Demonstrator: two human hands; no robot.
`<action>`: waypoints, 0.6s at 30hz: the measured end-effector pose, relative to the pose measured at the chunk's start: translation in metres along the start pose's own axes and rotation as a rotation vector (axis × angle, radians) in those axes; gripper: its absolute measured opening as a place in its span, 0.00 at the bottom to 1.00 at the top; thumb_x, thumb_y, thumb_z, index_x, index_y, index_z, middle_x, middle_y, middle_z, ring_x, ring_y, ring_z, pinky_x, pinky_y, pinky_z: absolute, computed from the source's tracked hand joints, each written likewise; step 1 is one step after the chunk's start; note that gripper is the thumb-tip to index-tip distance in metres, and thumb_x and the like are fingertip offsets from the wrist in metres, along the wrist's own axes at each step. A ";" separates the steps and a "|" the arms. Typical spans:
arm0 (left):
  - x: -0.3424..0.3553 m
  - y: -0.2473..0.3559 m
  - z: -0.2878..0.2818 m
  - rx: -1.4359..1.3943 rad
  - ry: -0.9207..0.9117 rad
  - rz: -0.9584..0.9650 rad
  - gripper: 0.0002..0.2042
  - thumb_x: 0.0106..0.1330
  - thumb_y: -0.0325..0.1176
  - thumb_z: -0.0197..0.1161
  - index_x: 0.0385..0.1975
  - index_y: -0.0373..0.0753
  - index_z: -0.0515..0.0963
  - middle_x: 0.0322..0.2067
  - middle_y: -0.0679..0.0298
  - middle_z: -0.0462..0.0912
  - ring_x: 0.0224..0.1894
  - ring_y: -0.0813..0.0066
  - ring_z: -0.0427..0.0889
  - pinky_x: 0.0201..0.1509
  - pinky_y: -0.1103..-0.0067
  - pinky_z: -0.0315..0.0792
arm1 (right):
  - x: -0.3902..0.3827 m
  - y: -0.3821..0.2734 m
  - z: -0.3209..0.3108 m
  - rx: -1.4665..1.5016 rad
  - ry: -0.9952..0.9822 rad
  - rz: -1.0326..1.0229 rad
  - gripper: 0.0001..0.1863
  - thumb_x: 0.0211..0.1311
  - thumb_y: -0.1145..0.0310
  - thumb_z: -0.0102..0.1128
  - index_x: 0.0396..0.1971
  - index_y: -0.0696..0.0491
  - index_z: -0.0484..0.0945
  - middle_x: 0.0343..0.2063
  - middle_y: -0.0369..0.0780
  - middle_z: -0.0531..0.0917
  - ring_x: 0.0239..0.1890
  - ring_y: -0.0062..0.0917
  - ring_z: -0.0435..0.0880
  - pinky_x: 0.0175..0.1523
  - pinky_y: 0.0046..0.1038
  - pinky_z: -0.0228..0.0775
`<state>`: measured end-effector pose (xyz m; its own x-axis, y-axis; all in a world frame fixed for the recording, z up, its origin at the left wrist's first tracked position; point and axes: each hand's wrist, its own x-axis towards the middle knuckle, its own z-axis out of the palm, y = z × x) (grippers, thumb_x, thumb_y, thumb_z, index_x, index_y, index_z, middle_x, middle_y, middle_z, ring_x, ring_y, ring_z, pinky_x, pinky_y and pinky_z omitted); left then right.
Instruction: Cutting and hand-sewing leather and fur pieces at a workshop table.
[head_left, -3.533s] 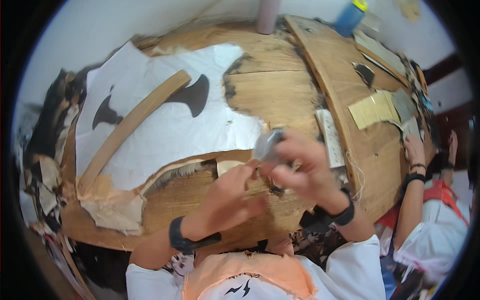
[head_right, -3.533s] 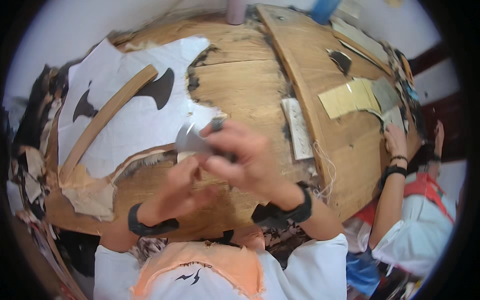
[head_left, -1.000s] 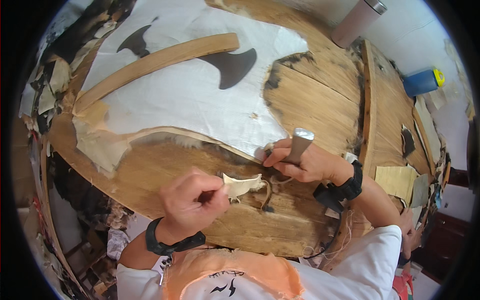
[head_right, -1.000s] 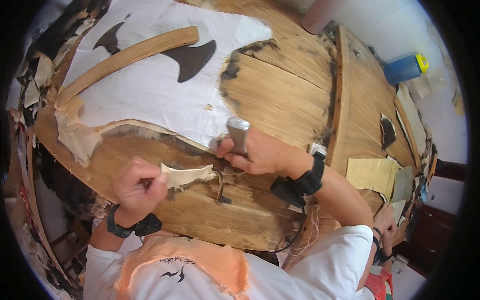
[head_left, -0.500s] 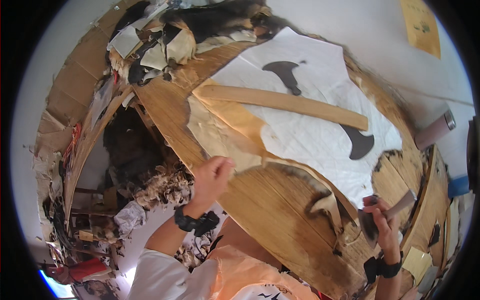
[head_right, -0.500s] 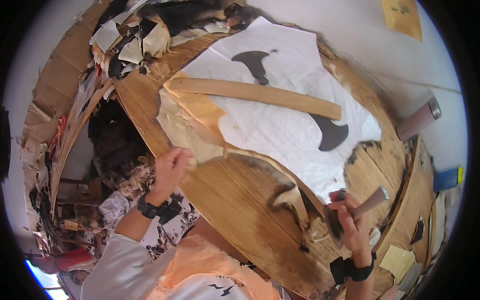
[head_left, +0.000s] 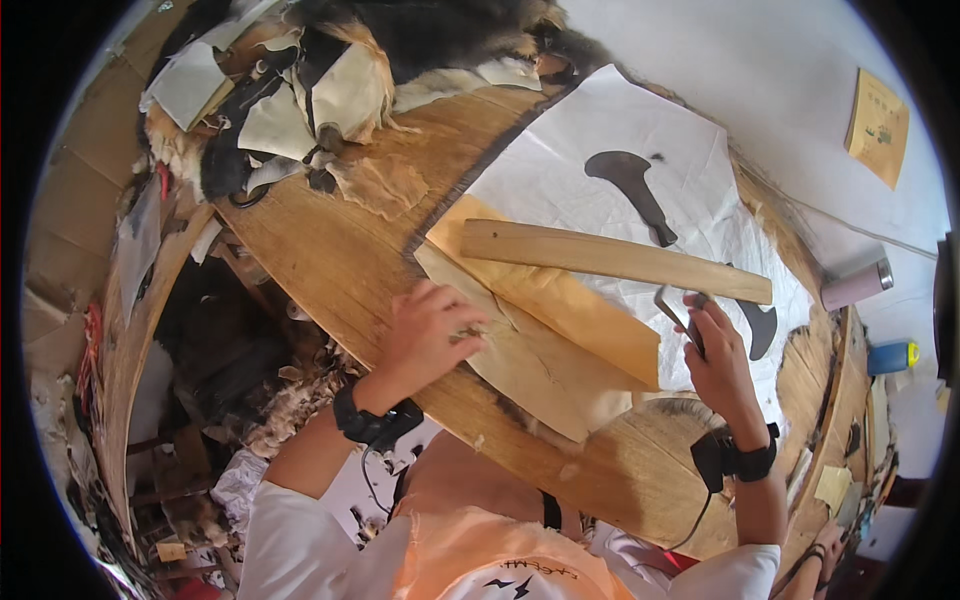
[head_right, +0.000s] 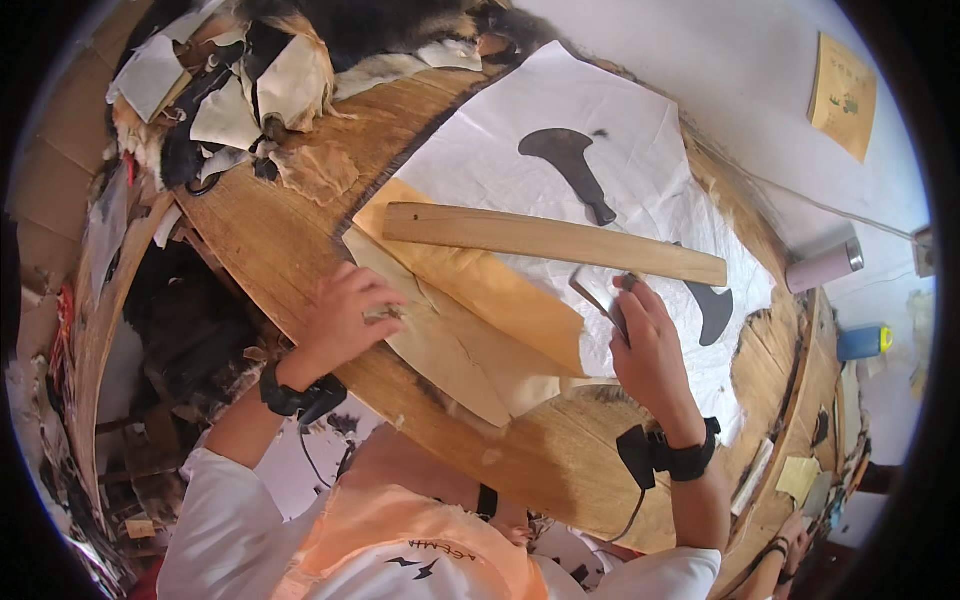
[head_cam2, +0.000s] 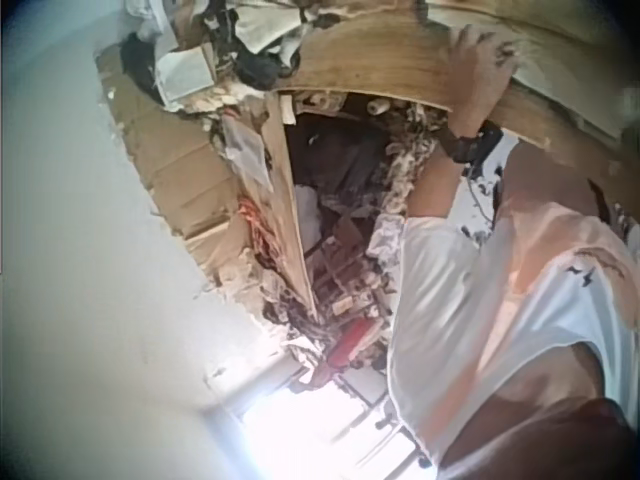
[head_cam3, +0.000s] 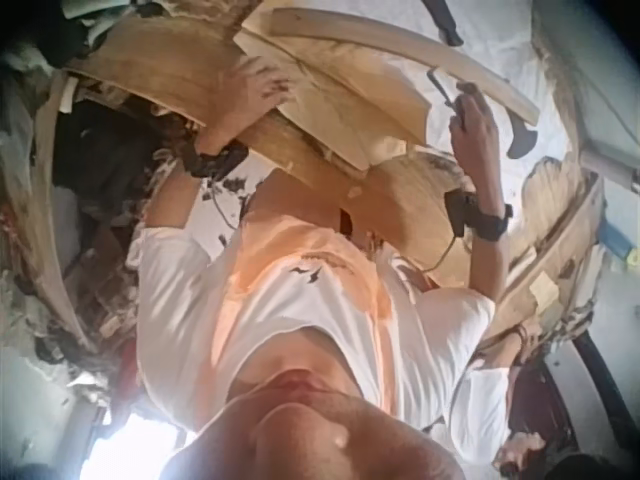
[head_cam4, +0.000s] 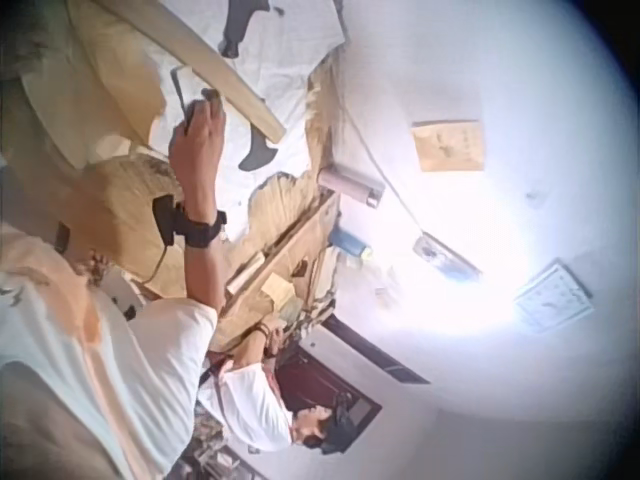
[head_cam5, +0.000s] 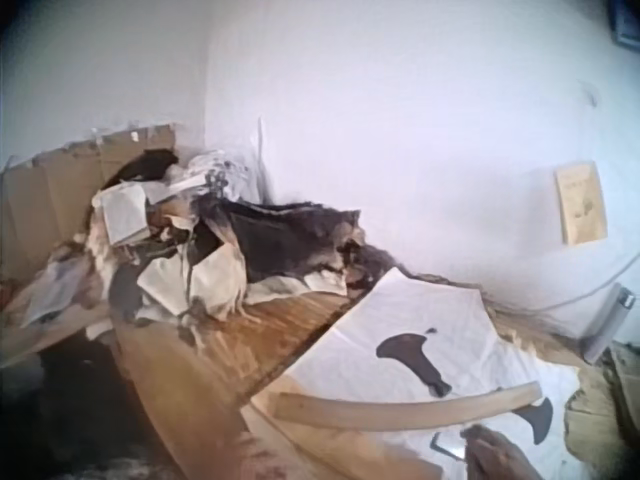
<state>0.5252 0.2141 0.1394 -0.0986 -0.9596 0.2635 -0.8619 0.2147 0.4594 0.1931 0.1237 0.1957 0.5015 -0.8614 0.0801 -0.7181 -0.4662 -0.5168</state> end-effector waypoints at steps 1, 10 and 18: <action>0.002 -0.003 0.001 -0.015 -0.007 0.003 0.07 0.49 0.33 0.67 0.28 0.41 0.80 0.29 0.66 0.74 0.39 0.67 0.72 0.40 0.77 0.68 | 0.007 -0.009 0.004 -0.004 0.014 -0.029 0.12 0.45 0.84 0.52 0.34 0.63 0.69 0.45 0.50 0.73 0.47 0.47 0.71 0.49 0.36 0.66; 0.003 -0.020 -0.001 -0.409 -0.173 -0.123 0.07 0.52 0.32 0.65 0.30 0.41 0.81 0.29 0.64 0.73 0.36 0.67 0.73 0.41 0.75 0.69 | 0.061 0.001 0.025 -0.157 0.072 0.088 0.09 0.48 0.71 0.62 0.27 0.60 0.74 0.24 0.46 0.74 0.27 0.41 0.74 0.33 0.35 0.65; 0.007 -0.017 0.008 -0.233 0.004 0.061 0.01 0.47 0.33 0.64 0.19 0.46 0.80 0.25 0.68 0.74 0.36 0.68 0.74 0.38 0.73 0.67 | 0.070 0.049 0.043 -0.127 0.173 0.059 0.20 0.49 0.67 0.63 0.45 0.54 0.78 0.27 0.43 0.71 0.31 0.35 0.72 0.38 0.32 0.65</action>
<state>0.5352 0.2024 0.1271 -0.1446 -0.9430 0.2998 -0.7162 0.3087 0.6258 0.2137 0.0487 0.1395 0.3748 -0.9045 0.2033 -0.8043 -0.4263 -0.4140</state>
